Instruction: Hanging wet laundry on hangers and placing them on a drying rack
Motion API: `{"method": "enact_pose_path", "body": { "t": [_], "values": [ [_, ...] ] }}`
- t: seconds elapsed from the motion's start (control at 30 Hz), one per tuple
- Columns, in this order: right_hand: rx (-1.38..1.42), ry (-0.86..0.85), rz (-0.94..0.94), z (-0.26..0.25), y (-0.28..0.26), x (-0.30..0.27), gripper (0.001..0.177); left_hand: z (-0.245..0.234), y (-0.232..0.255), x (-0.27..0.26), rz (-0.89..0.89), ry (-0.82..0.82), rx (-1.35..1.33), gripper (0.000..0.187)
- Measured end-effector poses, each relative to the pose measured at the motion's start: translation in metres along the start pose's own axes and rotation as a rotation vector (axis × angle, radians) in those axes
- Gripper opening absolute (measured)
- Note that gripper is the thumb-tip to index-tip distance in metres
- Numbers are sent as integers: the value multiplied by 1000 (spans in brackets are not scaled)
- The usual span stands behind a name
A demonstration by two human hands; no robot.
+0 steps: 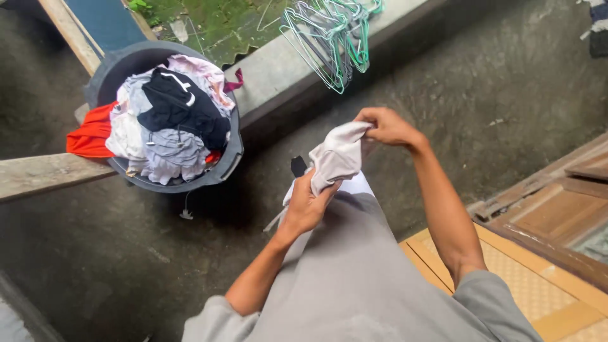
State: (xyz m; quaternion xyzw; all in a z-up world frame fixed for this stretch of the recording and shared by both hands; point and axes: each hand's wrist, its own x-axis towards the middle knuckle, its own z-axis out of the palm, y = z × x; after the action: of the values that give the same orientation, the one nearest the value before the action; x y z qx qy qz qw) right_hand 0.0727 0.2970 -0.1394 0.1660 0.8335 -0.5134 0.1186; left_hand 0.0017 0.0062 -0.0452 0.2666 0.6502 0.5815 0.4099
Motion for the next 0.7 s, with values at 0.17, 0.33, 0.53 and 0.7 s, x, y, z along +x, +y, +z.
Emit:
{"method": "enact_pose_path", "body": {
  "t": [0.17, 0.33, 0.53, 0.7],
  "values": [
    [426, -166, 134, 29, 90, 84, 39, -8, -18, 17, -232, 155, 21, 16],
    [111, 196, 420, 56, 213, 205, 24, -19, -18, 35, -393, 330, 114, 17],
    [-81, 306, 681, 65, 275, 304, 15, -35, -51, 37, -617, 604, 352, 31],
    [-232, 280, 678, 83, 318, 354, 25, -30, -62, 50, -666, 844, 273, 29]
  ]
}}
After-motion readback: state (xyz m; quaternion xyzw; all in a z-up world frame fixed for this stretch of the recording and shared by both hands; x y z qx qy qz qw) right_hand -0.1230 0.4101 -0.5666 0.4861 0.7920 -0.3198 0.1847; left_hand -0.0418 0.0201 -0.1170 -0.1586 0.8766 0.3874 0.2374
